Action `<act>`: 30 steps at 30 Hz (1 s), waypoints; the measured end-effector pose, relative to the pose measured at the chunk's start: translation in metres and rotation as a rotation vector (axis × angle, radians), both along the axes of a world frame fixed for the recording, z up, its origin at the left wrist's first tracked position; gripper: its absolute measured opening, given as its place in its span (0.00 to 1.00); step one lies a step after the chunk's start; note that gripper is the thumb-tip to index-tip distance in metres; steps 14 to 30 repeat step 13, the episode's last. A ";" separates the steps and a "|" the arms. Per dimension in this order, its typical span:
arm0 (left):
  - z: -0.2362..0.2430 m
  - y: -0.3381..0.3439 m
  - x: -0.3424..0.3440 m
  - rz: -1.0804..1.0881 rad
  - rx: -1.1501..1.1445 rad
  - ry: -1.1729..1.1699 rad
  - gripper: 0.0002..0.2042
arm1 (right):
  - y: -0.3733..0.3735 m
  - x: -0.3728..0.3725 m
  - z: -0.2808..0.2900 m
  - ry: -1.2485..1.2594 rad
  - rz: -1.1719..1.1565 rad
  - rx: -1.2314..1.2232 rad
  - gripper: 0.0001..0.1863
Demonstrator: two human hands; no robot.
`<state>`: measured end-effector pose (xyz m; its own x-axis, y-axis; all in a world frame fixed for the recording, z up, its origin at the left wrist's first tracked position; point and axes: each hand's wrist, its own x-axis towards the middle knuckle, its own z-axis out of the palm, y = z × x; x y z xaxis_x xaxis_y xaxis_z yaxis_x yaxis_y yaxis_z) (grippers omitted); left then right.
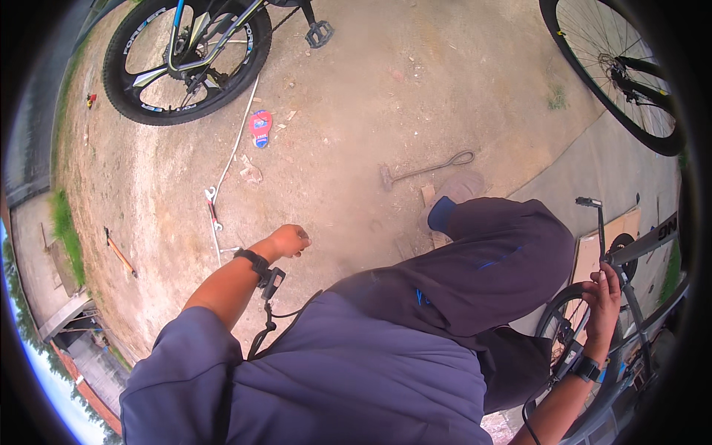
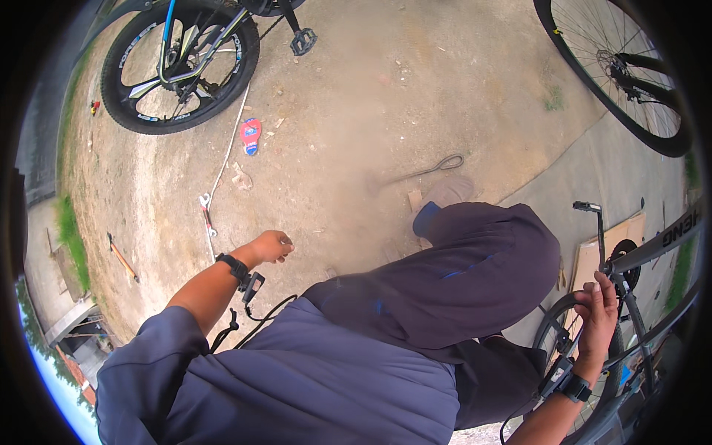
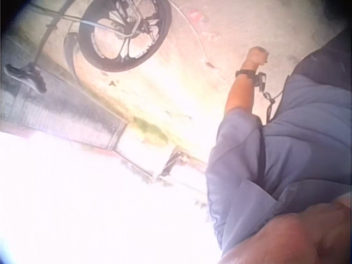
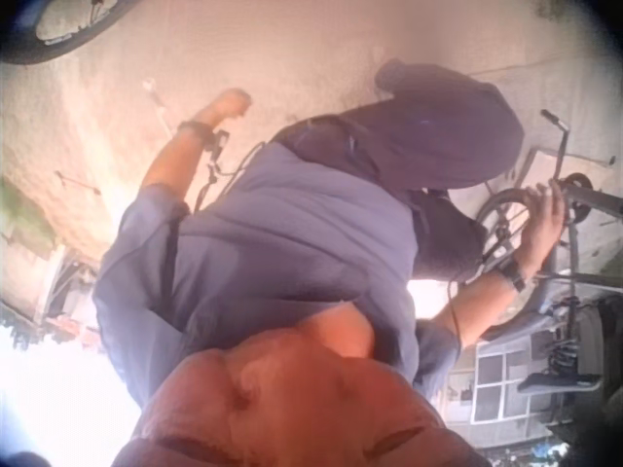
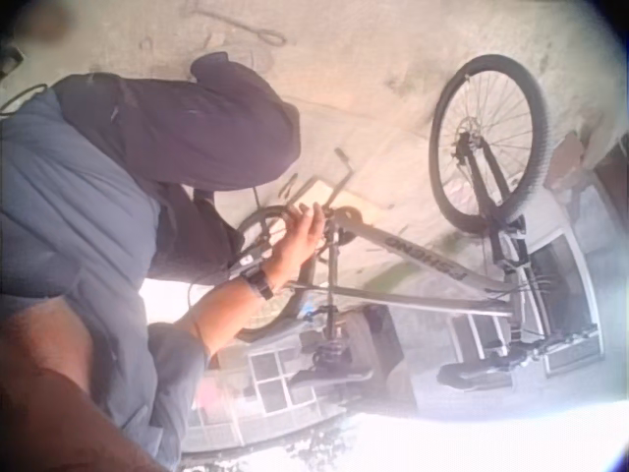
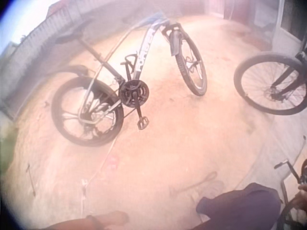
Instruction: The person uses a screwdriver to adjust the front derailleur of a bicycle and then uses their hands to thread a cable through the frame.
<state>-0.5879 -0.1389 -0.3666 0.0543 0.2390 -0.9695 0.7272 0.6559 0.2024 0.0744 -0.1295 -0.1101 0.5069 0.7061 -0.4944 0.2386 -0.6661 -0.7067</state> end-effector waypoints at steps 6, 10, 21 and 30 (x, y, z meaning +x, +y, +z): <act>-0.006 0.051 0.049 0.002 0.093 -0.104 0.15 | -0.031 -0.015 0.054 -0.040 -0.079 0.068 0.20; -0.001 0.098 0.093 -0.051 0.177 -0.189 0.17 | -0.083 -0.009 0.077 -0.048 -0.199 0.169 0.19; 0.019 0.132 0.130 -0.233 0.220 -0.185 0.17 | -0.161 -0.002 0.079 -0.047 -0.382 0.157 0.21; 0.019 0.132 0.130 -0.233 0.220 -0.185 0.17 | -0.161 -0.002 0.079 -0.047 -0.382 0.157 0.21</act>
